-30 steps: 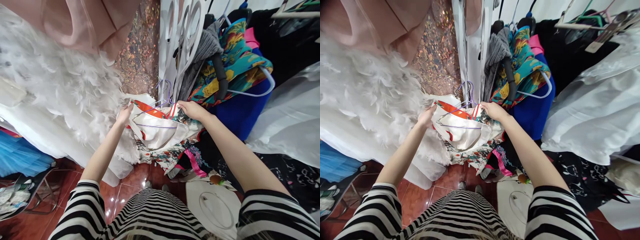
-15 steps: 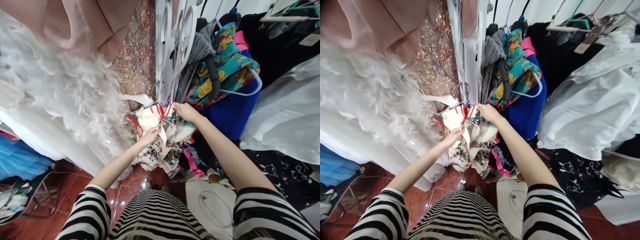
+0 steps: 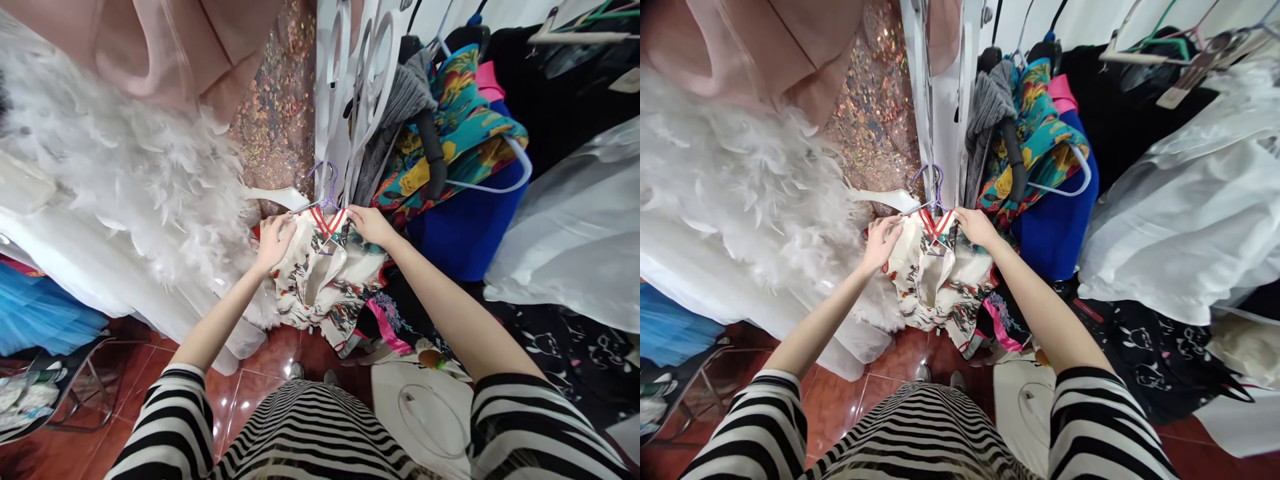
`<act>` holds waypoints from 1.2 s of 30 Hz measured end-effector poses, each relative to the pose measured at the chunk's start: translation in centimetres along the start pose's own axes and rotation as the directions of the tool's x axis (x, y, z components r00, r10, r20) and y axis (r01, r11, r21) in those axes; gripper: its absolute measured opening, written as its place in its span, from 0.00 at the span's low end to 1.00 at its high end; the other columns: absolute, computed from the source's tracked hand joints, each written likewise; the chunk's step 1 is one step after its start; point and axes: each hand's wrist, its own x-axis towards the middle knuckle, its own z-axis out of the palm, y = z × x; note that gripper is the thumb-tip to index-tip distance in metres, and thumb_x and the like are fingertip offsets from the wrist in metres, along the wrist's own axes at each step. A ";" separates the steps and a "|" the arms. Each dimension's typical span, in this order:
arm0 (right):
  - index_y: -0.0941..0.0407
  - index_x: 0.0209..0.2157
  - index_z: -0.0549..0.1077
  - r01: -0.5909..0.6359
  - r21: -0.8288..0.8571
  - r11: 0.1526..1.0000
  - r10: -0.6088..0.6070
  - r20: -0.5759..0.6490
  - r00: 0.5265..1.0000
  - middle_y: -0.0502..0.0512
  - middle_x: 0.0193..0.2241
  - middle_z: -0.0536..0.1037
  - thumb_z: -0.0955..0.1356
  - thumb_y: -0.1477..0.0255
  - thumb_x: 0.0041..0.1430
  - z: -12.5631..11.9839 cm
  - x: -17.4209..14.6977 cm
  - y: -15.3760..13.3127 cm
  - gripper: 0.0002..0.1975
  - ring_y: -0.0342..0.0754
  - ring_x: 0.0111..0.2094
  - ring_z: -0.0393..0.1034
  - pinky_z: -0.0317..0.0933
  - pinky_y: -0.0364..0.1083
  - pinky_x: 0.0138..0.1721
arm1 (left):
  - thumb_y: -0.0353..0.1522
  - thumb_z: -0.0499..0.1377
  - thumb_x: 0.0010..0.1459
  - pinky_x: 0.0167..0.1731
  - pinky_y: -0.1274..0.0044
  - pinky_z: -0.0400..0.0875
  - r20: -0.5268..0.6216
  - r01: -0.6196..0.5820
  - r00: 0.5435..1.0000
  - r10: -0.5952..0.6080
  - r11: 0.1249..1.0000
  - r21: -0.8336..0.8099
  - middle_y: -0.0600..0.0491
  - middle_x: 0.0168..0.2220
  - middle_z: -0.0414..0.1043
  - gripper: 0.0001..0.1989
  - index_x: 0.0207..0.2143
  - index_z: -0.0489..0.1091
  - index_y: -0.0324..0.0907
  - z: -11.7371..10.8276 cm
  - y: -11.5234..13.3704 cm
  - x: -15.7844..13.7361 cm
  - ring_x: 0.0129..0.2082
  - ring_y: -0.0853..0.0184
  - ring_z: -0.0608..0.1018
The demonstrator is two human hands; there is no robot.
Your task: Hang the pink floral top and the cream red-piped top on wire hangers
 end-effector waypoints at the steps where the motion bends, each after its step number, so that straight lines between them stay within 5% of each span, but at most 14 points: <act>1: 0.52 0.29 0.69 -0.006 0.023 1.000 0.006 -0.028 1.000 0.56 0.26 0.77 0.56 0.63 0.66 0.3 -0.1 0.0 0.17 0.54 0.31 0.72 0.61 0.48 0.35 | 0.42 0.59 0.61 0.57 0.66 0.63 0.023 -0.022 0.999 0.022 0.999 0.029 0.47 0.49 0.73 0.18 0.51 0.73 0.45 0.2 -0.2 0.5 0.52 0.57 0.71; 4: 0.52 0.27 0.69 -0.013 0.056 0.998 0.021 -0.140 0.990 0.57 0.26 0.76 0.54 0.57 0.67 1.0 -0.2 0.2 0.22 0.54 0.32 0.71 0.63 0.49 0.36 | 0.46 0.65 0.55 0.55 0.65 0.64 0.053 -0.065 0.997 0.059 0.992 0.106 0.46 0.52 0.71 0.26 0.55 0.72 0.48 1.2 -0.5 1.4 0.53 0.54 0.70; 10: 0.51 0.28 0.67 -0.150 0.135 0.979 0.188 -0.343 0.920 0.58 0.29 0.74 0.50 0.53 0.68 1.8 0.4 0.1 0.26 0.56 0.37 0.70 0.64 0.51 0.42 | 0.47 0.63 0.57 0.54 0.63 0.63 -0.011 -0.079 0.996 0.084 0.971 0.223 0.45 0.52 0.69 0.26 0.56 0.71 0.50 3.0 0.7 2.0 0.52 0.51 0.70; 14: 0.52 0.34 0.71 -0.074 0.246 0.967 0.175 -0.420 0.891 0.60 0.35 0.78 0.47 0.53 0.69 2.5 0.1 -0.7 0.30 0.56 0.40 0.71 0.65 0.53 0.45 | 0.40 0.60 0.61 0.52 0.65 0.64 0.042 -0.149 0.989 0.143 0.955 0.257 0.45 0.49 0.69 0.21 0.57 0.71 0.49 3.2 1.5 2.4 0.49 0.53 0.71; 20: 0.52 0.37 0.76 0.028 0.222 0.975 0.064 -0.397 0.916 0.59 0.35 0.79 0.51 0.50 0.68 2.7 -0.9 -0.7 0.30 0.56 0.42 0.72 0.64 0.54 0.48 | 0.33 0.53 0.65 0.41 0.75 0.66 0.091 -0.130 0.989 0.113 0.970 0.205 0.50 0.42 0.70 0.15 0.49 0.76 0.49 2.5 1.2 4.4 0.41 0.62 0.76; 25: 0.52 0.36 0.77 0.031 0.182 0.983 0.034 -0.347 0.937 0.59 0.35 0.78 0.53 0.51 0.68 2.0 -1.6 -0.4 0.29 0.56 0.40 0.72 0.64 0.53 0.45 | 0.31 0.53 0.64 0.41 0.76 0.66 0.131 -0.188 0.976 0.172 0.975 0.119 0.52 0.40 0.71 0.11 0.39 0.77 0.46 1.8 0.8 5.5 0.42 0.64 0.75; 30: 0.52 0.34 0.78 0.081 0.080 0.994 -0.056 -0.271 0.961 0.59 0.34 0.77 0.56 0.56 0.68 1.8 -2.7 -1.4 0.24 0.55 0.38 0.72 0.64 0.51 0.42 | 0.28 0.53 0.63 0.45 0.77 0.68 0.246 -0.276 0.929 0.276 0.961 -0.035 0.52 0.40 0.69 0.09 0.38 0.74 0.45 1.3 -0.5 3.9 0.42 0.66 0.74; 36: 0.51 0.34 0.78 0.035 0.002 0.999 -0.033 -0.292 0.956 0.59 0.33 0.76 0.56 0.63 0.68 1.8 -3.8 -2.1 0.20 0.55 0.38 0.72 0.63 0.51 0.40 | 0.29 0.53 0.63 0.48 0.74 0.68 0.224 -0.198 0.945 0.238 0.962 -0.188 0.51 0.40 0.69 0.07 0.35 0.70 0.44 1.4 -2.1 1.6 0.45 0.64 0.73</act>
